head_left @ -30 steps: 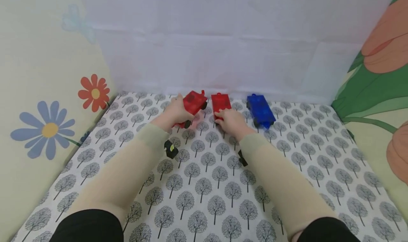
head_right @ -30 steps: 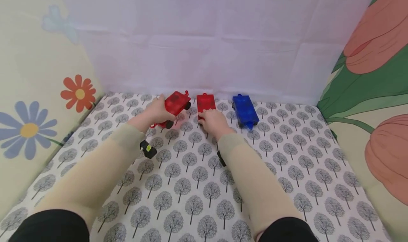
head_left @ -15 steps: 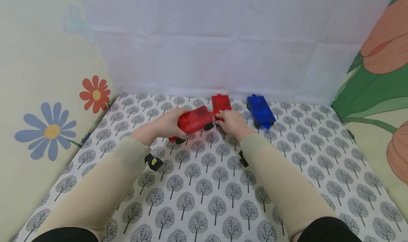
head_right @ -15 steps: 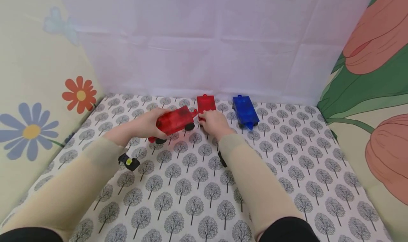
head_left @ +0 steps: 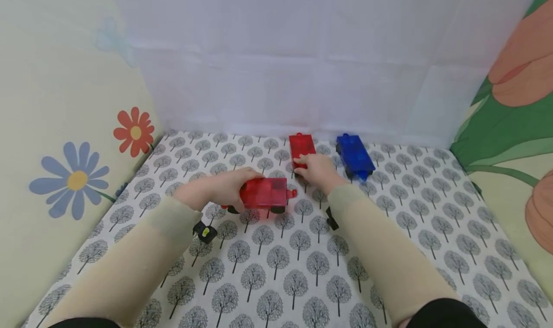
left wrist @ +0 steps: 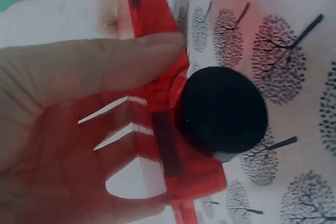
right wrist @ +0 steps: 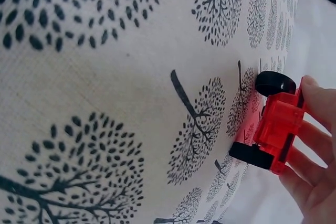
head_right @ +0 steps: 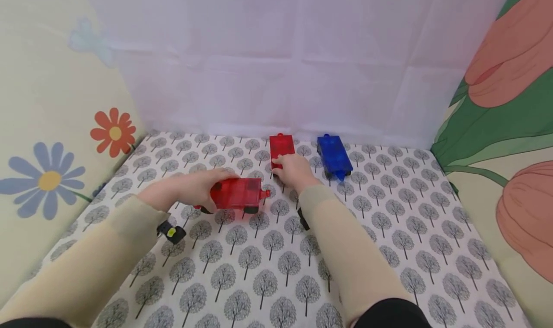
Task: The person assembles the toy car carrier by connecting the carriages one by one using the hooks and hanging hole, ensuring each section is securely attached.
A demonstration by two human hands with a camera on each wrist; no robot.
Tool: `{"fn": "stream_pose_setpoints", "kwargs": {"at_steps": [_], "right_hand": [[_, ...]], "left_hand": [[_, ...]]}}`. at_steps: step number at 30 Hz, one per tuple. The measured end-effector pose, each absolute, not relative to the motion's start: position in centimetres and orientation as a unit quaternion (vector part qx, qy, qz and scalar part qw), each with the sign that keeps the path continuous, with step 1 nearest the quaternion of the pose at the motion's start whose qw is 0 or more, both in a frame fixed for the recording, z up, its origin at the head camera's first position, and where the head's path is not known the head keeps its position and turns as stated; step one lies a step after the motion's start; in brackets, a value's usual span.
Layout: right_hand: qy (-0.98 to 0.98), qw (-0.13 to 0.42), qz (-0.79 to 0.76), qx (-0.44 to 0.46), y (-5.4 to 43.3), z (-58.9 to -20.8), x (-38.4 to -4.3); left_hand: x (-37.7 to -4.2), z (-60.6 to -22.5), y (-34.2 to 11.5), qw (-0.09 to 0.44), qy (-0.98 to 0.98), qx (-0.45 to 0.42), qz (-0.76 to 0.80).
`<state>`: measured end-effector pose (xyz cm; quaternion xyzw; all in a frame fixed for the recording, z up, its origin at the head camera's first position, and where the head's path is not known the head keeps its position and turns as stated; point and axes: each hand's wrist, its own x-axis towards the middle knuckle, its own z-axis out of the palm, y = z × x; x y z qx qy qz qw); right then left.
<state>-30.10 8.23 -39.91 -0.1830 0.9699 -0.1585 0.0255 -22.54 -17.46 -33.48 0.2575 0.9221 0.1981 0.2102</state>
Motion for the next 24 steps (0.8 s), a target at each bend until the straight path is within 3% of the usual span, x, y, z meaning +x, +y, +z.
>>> {"fn": "stream_pose_setpoints", "kwargs": {"at_steps": [5, 24], "right_hand": [[0.969, 0.022, -0.166, -0.183, 8.3, -40.1, -30.0], [0.968, 0.029, -0.189, -0.164, 8.4, -40.1, -29.8]], "left_hand": [[-22.0, -34.3, -17.5, 0.238, 0.919, 0.257, 0.183], [-21.4, -35.9, -17.6, 0.243, 0.916, 0.263, 0.179]]}}
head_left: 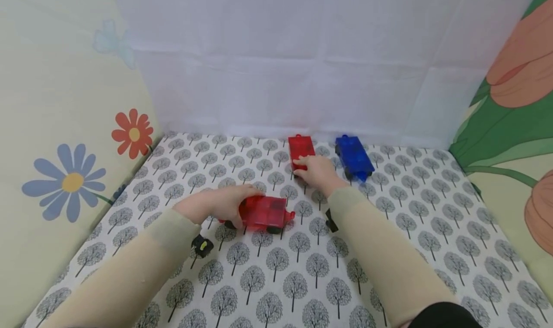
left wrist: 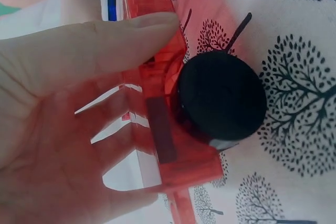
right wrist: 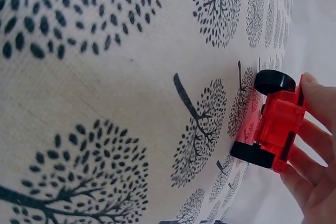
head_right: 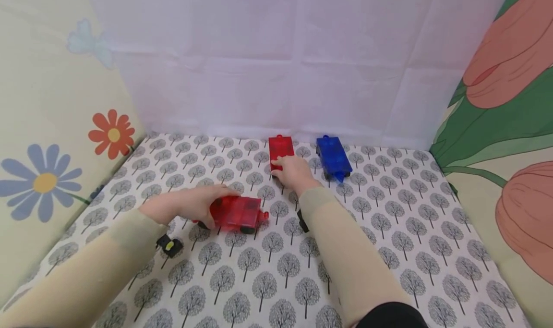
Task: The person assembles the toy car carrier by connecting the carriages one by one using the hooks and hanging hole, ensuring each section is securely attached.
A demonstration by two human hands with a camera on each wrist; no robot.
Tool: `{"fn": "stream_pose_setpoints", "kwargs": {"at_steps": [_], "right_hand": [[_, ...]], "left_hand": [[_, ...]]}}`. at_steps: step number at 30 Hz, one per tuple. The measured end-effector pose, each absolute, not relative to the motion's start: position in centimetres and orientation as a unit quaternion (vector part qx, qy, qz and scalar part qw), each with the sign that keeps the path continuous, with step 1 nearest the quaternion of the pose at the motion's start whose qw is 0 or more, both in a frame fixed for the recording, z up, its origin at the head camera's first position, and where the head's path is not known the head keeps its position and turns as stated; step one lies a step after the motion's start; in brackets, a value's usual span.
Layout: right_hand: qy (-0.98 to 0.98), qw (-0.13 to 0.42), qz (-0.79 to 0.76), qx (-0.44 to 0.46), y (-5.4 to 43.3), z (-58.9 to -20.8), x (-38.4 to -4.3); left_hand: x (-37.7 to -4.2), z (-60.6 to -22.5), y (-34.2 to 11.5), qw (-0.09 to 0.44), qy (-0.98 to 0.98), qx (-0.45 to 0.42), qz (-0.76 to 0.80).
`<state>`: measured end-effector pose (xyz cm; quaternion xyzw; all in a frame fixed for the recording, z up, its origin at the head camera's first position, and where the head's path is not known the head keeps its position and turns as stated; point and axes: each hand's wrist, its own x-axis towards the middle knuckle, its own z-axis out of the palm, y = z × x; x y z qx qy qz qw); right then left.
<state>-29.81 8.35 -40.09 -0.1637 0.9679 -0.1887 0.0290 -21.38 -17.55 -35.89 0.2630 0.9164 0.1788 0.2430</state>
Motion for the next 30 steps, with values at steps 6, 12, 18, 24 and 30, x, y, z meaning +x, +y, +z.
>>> {"fn": "stream_pose_setpoints", "kwargs": {"at_steps": [6, 12, 18, 24, 30], "right_hand": [[0.967, 0.029, -0.190, -0.166, 8.5, -40.1, -29.6], [0.968, 0.027, -0.191, -0.160, 8.6, -40.2, -29.8], [0.969, 0.028, -0.181, -0.166, 8.6, -40.3, -30.0], [0.968, 0.023, -0.188, -0.166, 8.5, -40.4, -30.0], [0.965, 0.009, -0.201, -0.170, 8.6, -40.3, -29.7]], "left_hand": [[-21.2, -36.1, -17.5, 0.246, 0.916, 0.258, 0.186], [-21.1, -36.1, -17.5, 0.244, 0.918, 0.257, 0.179], [-21.1, -36.2, -17.8, 0.236, 0.923, 0.251, 0.173], [-20.8, -36.1, -17.5, 0.211, 0.930, 0.254, 0.163], [-20.0, -35.9, -15.9, 0.154, 0.941, 0.272, 0.134]]}}
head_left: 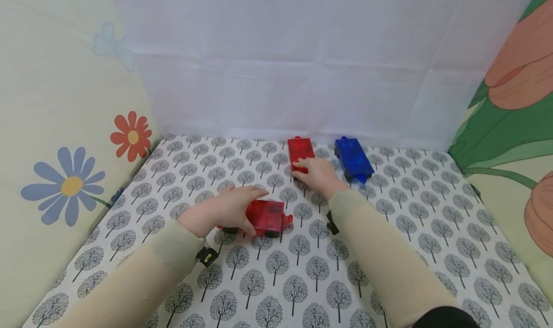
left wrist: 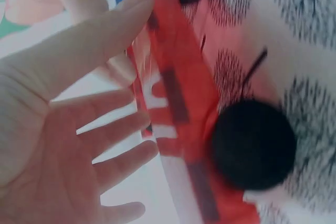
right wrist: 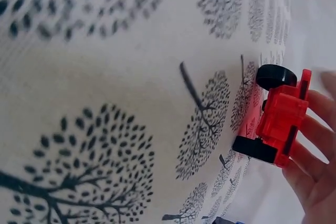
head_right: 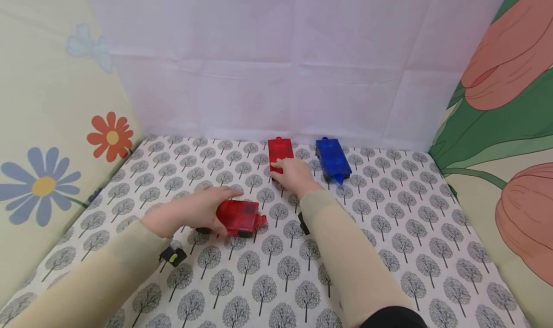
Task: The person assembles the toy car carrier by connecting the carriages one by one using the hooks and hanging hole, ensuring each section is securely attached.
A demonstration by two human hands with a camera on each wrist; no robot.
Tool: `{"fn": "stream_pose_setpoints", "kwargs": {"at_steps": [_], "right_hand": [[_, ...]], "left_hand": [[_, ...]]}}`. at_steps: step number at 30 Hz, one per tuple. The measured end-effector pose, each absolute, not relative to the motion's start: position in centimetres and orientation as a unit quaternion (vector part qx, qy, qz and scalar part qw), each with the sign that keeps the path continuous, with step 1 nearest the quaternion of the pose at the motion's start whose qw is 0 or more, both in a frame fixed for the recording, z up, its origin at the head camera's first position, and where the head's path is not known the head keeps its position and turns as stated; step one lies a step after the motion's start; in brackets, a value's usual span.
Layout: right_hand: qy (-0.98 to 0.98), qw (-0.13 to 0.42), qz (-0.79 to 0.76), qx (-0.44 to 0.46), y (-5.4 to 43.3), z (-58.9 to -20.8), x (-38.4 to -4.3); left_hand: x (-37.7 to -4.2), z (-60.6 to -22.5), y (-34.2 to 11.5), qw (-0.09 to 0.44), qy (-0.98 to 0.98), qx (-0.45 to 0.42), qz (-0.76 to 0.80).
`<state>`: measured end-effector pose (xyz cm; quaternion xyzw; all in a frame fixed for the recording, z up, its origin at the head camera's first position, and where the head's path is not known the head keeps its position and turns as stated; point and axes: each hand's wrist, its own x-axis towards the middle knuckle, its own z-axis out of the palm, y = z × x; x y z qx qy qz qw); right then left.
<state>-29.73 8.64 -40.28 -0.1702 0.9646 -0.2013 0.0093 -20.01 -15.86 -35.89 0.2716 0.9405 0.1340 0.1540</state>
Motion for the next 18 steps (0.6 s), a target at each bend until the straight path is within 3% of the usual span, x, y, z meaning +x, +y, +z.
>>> {"fn": "stream_pose_setpoints", "kwargs": {"at_steps": [18], "right_hand": [[0.955, 0.025, -0.155, -0.250, 8.7, -38.4, -30.1]], "left_hand": [[-19.9, -36.7, -15.7, 0.164, 0.933, 0.261, 0.183]]}}
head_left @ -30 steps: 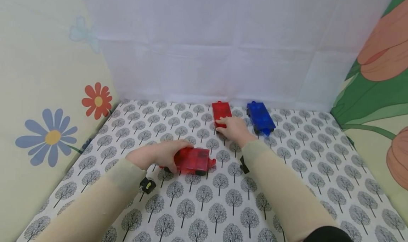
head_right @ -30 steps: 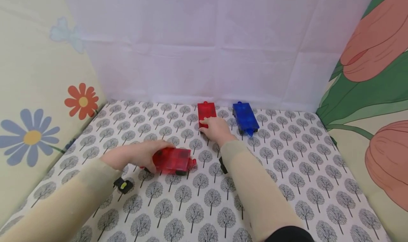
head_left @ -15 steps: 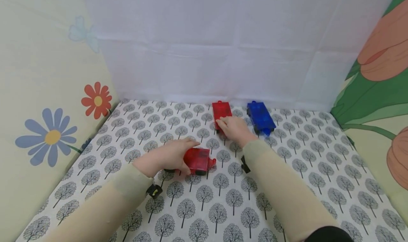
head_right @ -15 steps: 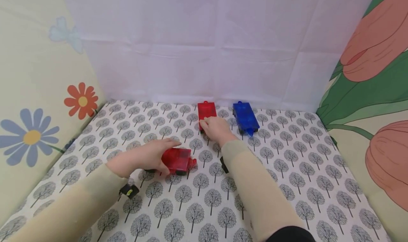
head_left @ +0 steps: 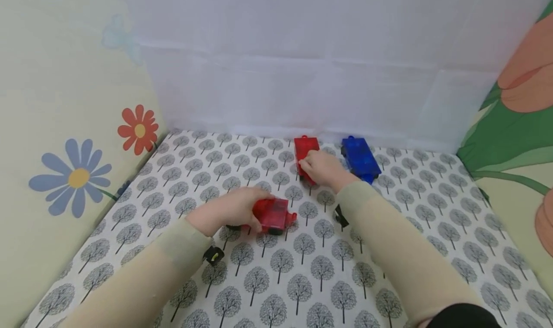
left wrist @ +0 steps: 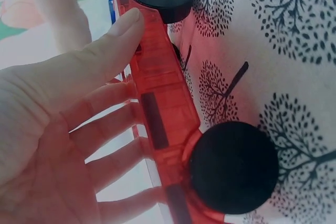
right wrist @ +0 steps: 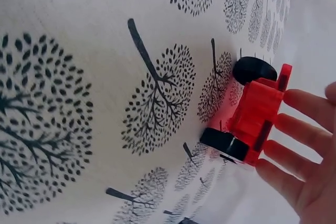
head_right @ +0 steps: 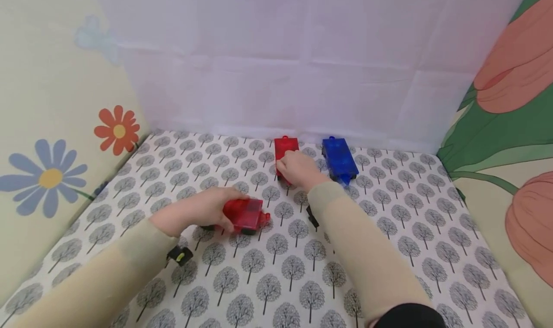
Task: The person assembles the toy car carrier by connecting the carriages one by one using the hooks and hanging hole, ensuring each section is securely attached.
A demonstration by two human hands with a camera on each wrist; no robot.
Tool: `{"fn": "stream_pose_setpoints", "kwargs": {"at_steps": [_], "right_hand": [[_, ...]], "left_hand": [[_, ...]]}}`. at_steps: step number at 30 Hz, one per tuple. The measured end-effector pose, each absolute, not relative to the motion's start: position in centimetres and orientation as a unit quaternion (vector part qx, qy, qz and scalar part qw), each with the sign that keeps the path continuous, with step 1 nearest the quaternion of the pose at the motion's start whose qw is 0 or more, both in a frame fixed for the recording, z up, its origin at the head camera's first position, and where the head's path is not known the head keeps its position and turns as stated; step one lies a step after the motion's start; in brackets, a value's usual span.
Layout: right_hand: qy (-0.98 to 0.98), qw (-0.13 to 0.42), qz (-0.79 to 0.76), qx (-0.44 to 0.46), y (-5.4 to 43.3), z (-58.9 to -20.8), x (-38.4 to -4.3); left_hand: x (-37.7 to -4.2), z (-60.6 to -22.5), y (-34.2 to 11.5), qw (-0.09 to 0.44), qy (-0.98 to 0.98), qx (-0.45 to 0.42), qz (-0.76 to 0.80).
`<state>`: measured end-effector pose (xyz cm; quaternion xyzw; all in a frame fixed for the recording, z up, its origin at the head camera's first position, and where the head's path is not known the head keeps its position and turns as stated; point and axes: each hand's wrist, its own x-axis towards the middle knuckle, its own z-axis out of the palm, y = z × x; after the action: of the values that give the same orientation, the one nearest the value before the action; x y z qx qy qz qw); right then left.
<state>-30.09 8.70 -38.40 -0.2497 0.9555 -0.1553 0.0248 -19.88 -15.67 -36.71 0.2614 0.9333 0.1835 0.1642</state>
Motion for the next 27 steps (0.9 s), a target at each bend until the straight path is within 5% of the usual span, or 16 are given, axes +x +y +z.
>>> {"fn": "stream_pose_setpoints", "kwargs": {"at_steps": [8, 13, 18, 27], "right_hand": [[0.956, 0.018, -0.143, -0.256, 8.7, -36.9, -30.6], [0.973, -0.011, -0.155, -0.170, 9.0, -36.2, -31.6], [0.971, 0.029, -0.225, -0.075, 8.9, -36.7, -32.2], [0.972, 0.033, -0.231, -0.030, 6.7, -39.2, -31.5]], "left_hand": [[-19.8, -36.5, -15.3, 0.164, 0.936, 0.258, 0.175], [-19.6, -36.2, -15.3, 0.167, 0.936, 0.259, 0.171], [-19.6, -35.8, -15.2, 0.168, 0.937, 0.259, 0.161], [-19.4, -36.1, -15.0, 0.168, 0.941, 0.255, 0.145]]}}
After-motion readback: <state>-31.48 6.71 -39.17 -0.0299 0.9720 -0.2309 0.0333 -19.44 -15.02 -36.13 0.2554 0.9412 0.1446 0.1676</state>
